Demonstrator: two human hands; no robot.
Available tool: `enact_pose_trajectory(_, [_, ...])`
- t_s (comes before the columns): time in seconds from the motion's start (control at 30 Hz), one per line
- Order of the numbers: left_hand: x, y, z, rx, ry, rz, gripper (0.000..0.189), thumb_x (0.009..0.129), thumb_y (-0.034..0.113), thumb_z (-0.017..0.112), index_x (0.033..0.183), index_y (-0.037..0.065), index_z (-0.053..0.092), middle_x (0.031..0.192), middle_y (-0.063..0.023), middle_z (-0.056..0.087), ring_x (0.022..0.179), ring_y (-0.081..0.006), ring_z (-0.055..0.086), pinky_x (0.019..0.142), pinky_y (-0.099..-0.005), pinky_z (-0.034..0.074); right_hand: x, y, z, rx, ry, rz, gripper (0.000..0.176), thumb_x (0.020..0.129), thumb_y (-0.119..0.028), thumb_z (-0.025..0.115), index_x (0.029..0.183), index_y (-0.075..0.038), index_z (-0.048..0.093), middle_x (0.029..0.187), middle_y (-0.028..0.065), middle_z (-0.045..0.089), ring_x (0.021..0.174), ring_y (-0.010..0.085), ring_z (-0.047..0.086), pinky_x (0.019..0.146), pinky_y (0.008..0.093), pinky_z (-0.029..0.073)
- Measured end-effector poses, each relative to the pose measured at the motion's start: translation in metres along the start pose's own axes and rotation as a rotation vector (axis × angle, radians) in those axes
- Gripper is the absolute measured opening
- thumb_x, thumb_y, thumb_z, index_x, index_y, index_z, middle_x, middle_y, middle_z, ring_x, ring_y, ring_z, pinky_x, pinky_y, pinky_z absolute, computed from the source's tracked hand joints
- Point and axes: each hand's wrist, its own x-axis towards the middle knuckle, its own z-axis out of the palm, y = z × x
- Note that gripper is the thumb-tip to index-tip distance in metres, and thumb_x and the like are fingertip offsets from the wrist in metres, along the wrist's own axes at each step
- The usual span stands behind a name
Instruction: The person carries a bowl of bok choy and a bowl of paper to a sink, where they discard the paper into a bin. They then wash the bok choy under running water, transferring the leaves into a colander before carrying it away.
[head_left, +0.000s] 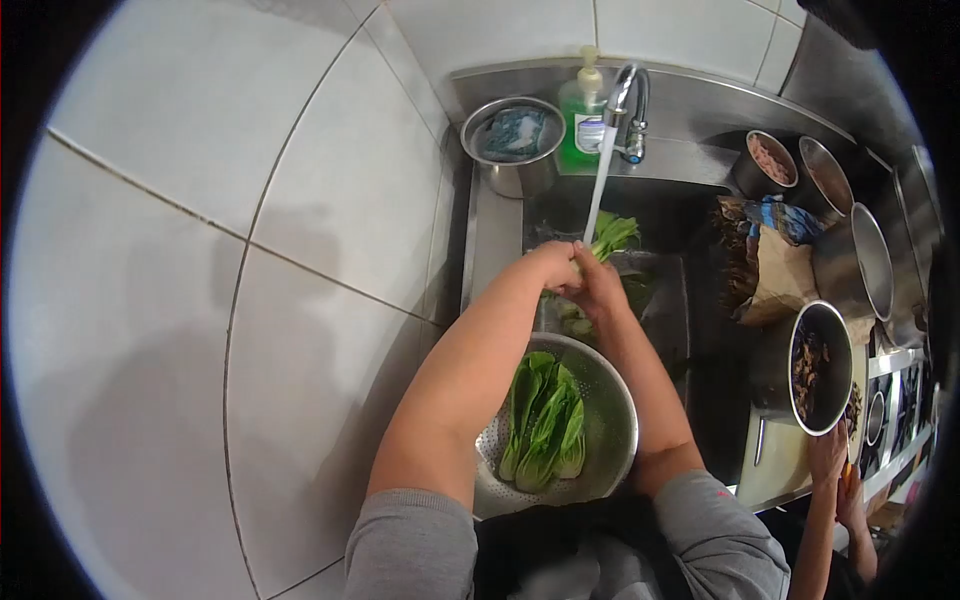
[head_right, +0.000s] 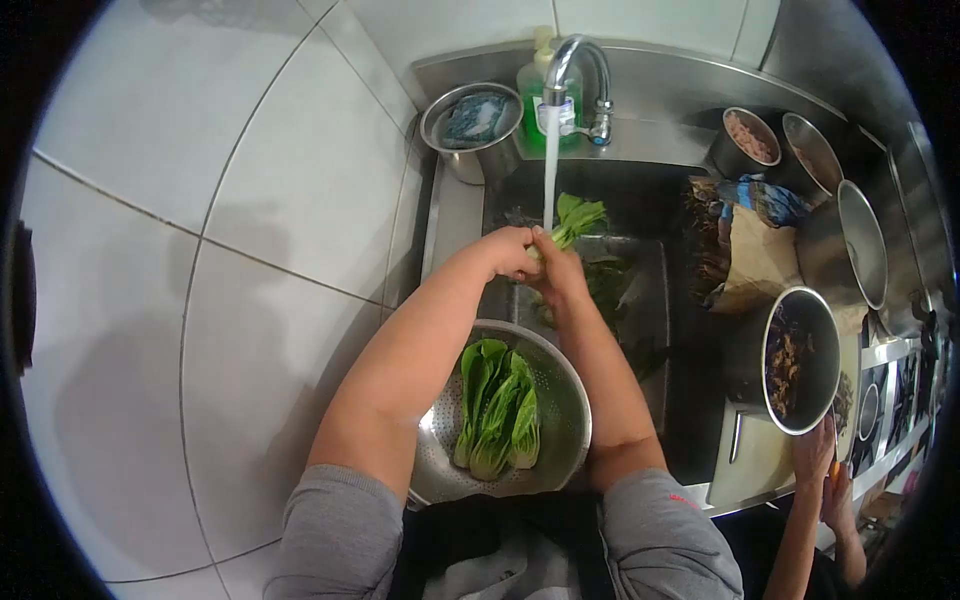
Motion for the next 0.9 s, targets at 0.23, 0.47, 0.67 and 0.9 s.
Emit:
enact_pose_trajectory(0.23, [-0.027, 0.017, -0.008, 0.192, -0.124, -0.309, 0.049, 0.079, 0.041, 0.067, 0.106, 0.0, 0.061, 0.097, -0.0142, 0.061, 0.083, -0.0219, 0.061, 0.061, -0.0341, 0.056, 0.001, -0.053, -0.059, -0.467, -0.236, -0.041, 0.028, 0.079, -0.015, 0.066, 0.101, -0.004, 0.056, 0.084, 0.0104, 0.062, 0.068, 0.0186, 0.061, 0.058, 0.0314, 0.05])
enact_pose_trajectory(0.47, [-0.034, -0.004, -0.014, -0.229, -0.116, -0.267, 0.036, 0.094, 0.018, 0.044, 0.126, 0.001, 0.042, 0.114, -0.0173, 0.052, 0.095, -0.0255, 0.058, 0.073, -0.0388, 0.056, -0.024, -0.039, -0.161, -2.028, 0.294, 0.197, 0.037, 0.071, -0.024, 0.068, 0.102, -0.004, 0.064, 0.103, 0.0191, 0.063, 0.092, 0.0302, 0.063, 0.077, 0.038, 0.049])
enact_pose_trajectory(0.67, [-0.042, -0.012, -0.024, -0.562, -0.056, -0.164, 0.042, 0.095, 0.017, 0.043, 0.133, 0.003, 0.033, 0.121, -0.0163, 0.048, 0.1, -0.0255, 0.057, 0.079, -0.038, 0.053, -0.142, -0.073, -0.027, -0.872, 0.062, -0.101, 0.047, 0.074, -0.015, 0.069, 0.111, 0.004, 0.048, 0.087, 0.0124, 0.062, 0.08, 0.02, 0.062, 0.071, 0.0311, 0.05])
enact_pose_trajectory(0.9, [-0.049, -0.02, -0.028, -0.649, -0.133, -0.065, 0.048, 0.095, 0.021, 0.046, 0.136, 0.004, 0.03, 0.124, -0.0149, 0.045, 0.11, -0.0245, 0.052, 0.087, -0.0383, 0.049, -0.239, -0.055, 0.044, -1.357, -0.438, -0.398, 0.076, 0.08, -0.033, 0.068, 0.129, 0.011, 0.029, 0.12, 0.0312, 0.047, 0.11, 0.0375, 0.052, 0.092, 0.0387, 0.042])
